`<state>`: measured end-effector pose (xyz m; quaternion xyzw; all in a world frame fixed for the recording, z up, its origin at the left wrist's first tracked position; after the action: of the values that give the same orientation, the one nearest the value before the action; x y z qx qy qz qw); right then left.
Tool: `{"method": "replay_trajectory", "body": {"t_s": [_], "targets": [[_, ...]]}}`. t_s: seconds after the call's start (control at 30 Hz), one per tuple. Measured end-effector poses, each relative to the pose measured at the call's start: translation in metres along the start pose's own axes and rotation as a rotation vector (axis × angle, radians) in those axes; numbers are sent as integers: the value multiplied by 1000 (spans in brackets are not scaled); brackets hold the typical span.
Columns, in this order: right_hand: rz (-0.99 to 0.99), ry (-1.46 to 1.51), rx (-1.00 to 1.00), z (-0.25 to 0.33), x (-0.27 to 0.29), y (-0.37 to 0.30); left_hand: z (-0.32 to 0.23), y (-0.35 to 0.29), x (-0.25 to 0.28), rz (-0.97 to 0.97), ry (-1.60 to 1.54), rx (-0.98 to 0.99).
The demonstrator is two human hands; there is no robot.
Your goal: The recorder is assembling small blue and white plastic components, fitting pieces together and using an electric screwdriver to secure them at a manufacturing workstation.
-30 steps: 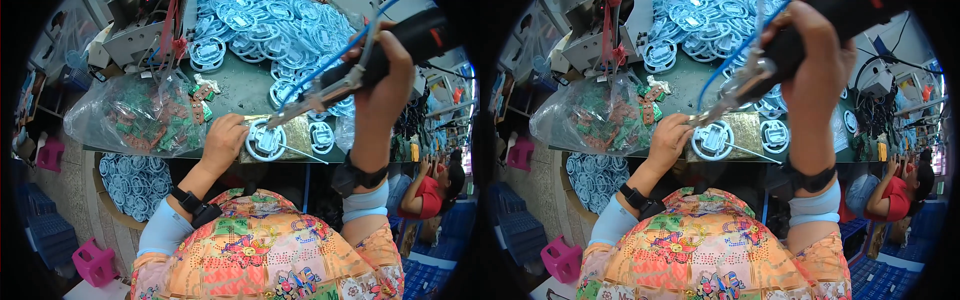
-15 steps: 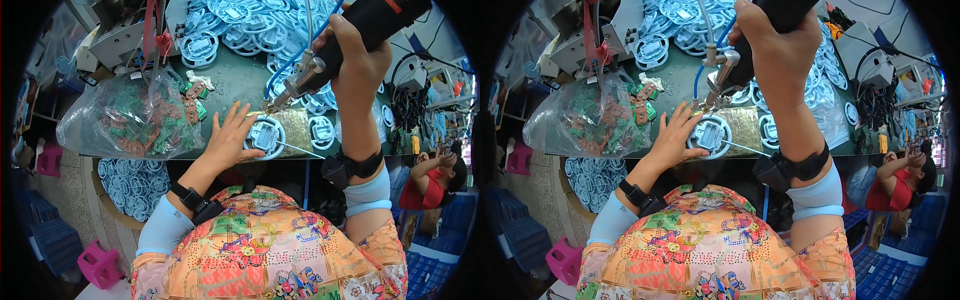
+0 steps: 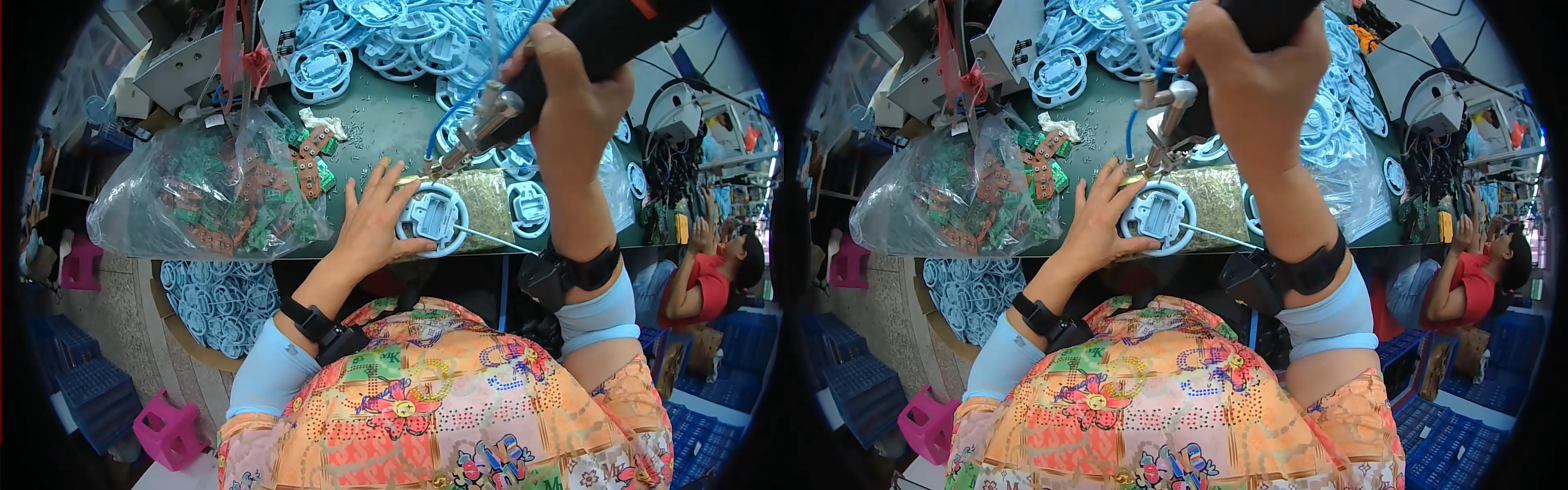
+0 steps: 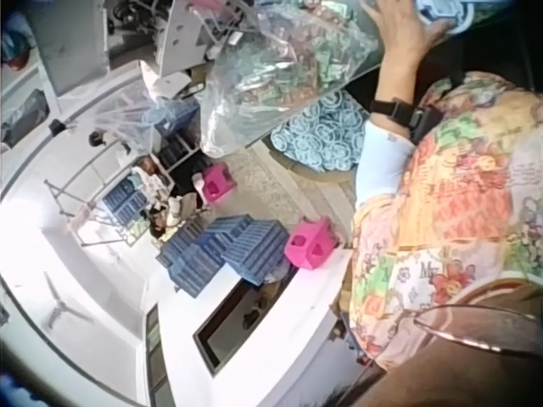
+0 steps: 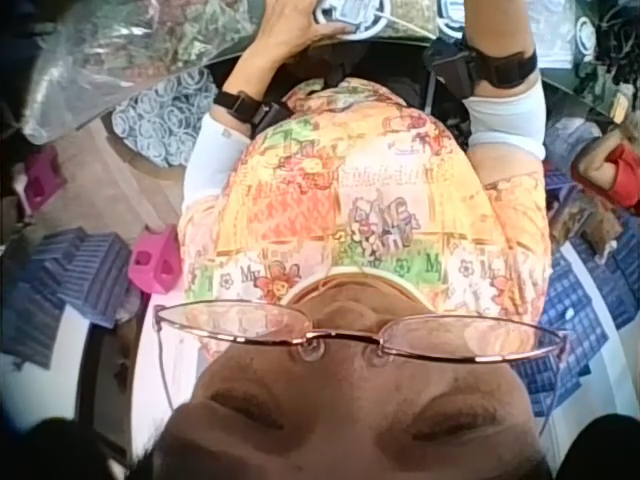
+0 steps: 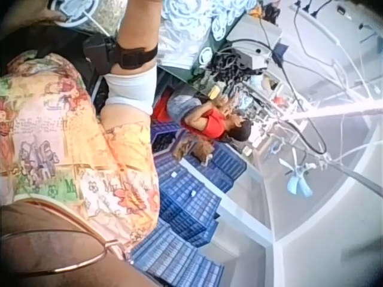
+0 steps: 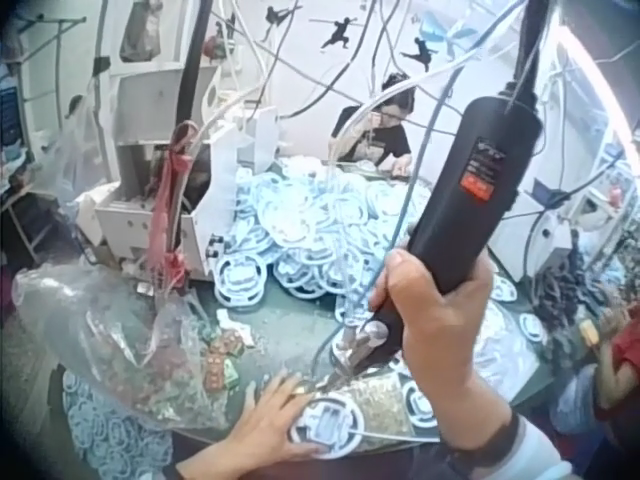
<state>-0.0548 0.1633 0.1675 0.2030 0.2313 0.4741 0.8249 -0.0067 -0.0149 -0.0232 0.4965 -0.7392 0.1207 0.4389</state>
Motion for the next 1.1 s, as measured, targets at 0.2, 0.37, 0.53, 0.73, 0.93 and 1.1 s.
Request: {"method": "replay_trajectory", "body": {"t_s": [0.2, 0.37, 0.53, 0.73, 0.93, 1.1], "targets": [[101, -23, -62, 11, -16, -2, 8, -6, -7, -49, -20, 25], [127, 175, -19, 57, -22, -2, 7, -6, -14, -70, -30, 46], [173, 111, 15, 43, -32, -16, 5, -3, -14, -27, -55, 96], [160, 128, -85, 40, -42, -24, 8, -5, -14, -44, -33, 82], [96, 45, -141, 29, -50, -27, 7, -5, -13, -61, -29, 78], [202, -65, 50, 15, -43, -23, 7, -3, -14, -28, -83, 101]]}}
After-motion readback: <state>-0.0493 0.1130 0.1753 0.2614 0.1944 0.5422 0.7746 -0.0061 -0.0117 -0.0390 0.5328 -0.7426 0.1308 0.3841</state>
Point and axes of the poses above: each hand's wrist, its own y-axis towards the middle knuckle, its own x-axis out of the back of the hand, z = x × y, the point moved 2 cm from there along y, towards the middle knuckle, and after that the axes turned 8 degrees about -z, right-handed, at the moved point
